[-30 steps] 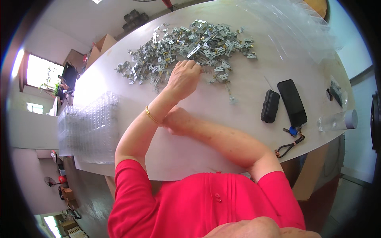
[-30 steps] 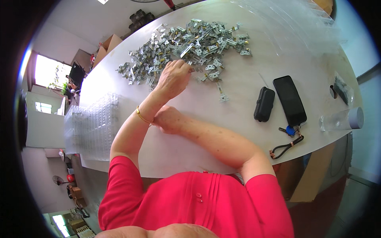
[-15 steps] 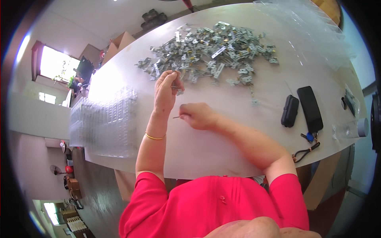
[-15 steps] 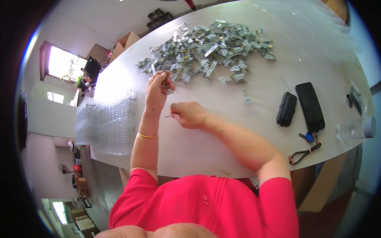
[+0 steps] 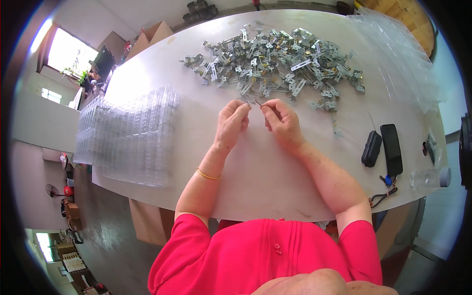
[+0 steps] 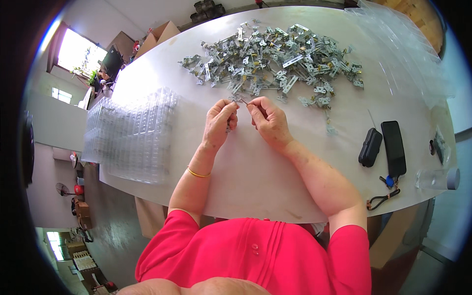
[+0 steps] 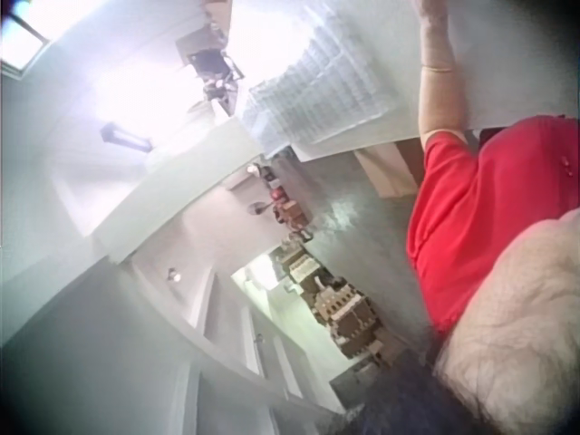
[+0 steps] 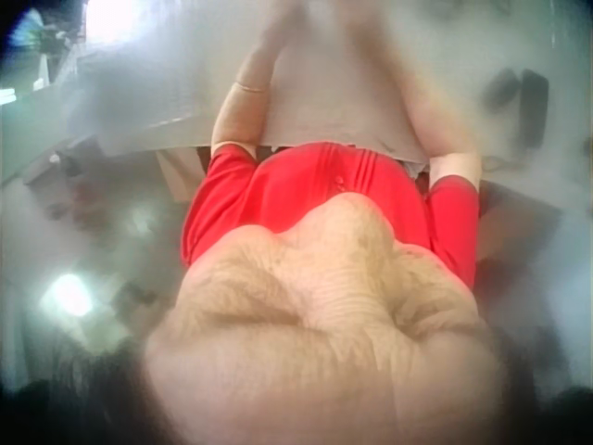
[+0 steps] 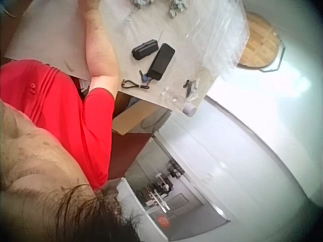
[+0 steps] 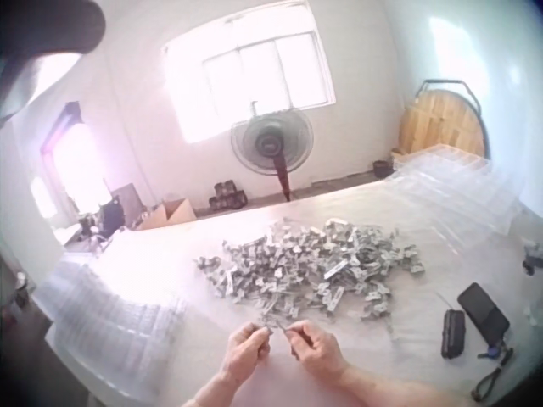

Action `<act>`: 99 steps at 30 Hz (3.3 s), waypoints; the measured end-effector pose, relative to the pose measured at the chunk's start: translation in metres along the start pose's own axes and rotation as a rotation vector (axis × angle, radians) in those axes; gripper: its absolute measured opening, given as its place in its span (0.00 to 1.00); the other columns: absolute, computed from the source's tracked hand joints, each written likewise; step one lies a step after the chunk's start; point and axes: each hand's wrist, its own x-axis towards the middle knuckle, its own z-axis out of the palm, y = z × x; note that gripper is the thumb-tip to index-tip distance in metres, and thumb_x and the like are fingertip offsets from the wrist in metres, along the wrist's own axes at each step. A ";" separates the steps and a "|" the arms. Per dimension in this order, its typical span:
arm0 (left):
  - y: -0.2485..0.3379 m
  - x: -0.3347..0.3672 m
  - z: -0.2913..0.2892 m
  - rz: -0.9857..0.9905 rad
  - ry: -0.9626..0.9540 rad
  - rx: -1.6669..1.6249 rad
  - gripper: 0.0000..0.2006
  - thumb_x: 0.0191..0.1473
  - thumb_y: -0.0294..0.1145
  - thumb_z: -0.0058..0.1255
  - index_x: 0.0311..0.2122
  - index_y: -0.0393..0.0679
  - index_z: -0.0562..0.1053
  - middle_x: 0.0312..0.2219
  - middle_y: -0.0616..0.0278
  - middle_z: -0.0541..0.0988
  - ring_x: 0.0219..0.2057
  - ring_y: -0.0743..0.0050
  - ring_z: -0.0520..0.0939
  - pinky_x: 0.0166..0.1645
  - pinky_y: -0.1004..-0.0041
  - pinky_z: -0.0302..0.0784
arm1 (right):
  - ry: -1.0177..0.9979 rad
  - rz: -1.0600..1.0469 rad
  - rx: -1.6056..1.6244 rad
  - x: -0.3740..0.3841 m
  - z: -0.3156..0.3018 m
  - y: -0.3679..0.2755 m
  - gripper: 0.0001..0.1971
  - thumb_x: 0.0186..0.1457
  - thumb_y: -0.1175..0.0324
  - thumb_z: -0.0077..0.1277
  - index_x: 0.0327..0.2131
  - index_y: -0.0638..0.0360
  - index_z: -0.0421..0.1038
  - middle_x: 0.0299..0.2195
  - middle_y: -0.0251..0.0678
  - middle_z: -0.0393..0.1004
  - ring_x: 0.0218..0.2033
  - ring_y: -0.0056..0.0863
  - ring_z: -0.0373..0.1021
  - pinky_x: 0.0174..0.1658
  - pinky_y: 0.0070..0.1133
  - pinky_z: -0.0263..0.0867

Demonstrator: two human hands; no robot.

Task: The person picks up a metal bracket and a pin, inserts the pin into the bracket, and places the assembly into a plastic tray, repeating the process several times.

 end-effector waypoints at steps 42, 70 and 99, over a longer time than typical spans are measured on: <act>-0.010 -0.004 -0.006 0.110 -0.038 0.032 0.06 0.61 0.30 0.49 0.35 0.39 0.73 0.19 0.71 0.69 0.18 0.87 0.65 0.22 0.82 0.59 | 0.137 0.035 0.133 0.007 -0.005 0.004 0.03 0.61 0.71 0.55 0.37 0.57 0.73 0.27 0.22 0.69 0.22 0.10 0.60 0.26 0.13 0.58; -0.021 -0.001 -0.011 0.323 -0.071 0.331 0.02 0.59 0.25 0.52 0.34 0.38 0.73 0.26 0.75 0.73 0.28 0.93 0.69 0.33 0.85 0.66 | -0.052 0.135 -0.059 0.002 -0.002 -0.004 0.07 0.66 0.70 0.47 0.44 0.59 0.71 0.25 0.27 0.72 0.23 0.13 0.66 0.26 0.15 0.63; 0.000 0.000 -0.011 0.037 -0.243 0.070 0.10 0.62 0.37 0.51 0.34 0.42 0.73 0.21 0.71 0.72 0.20 0.88 0.68 0.24 0.84 0.60 | -0.221 -0.306 -0.041 0.009 -0.012 0.002 0.03 0.60 0.78 0.53 0.38 0.61 0.72 0.44 0.33 0.74 0.45 0.24 0.71 0.49 0.21 0.68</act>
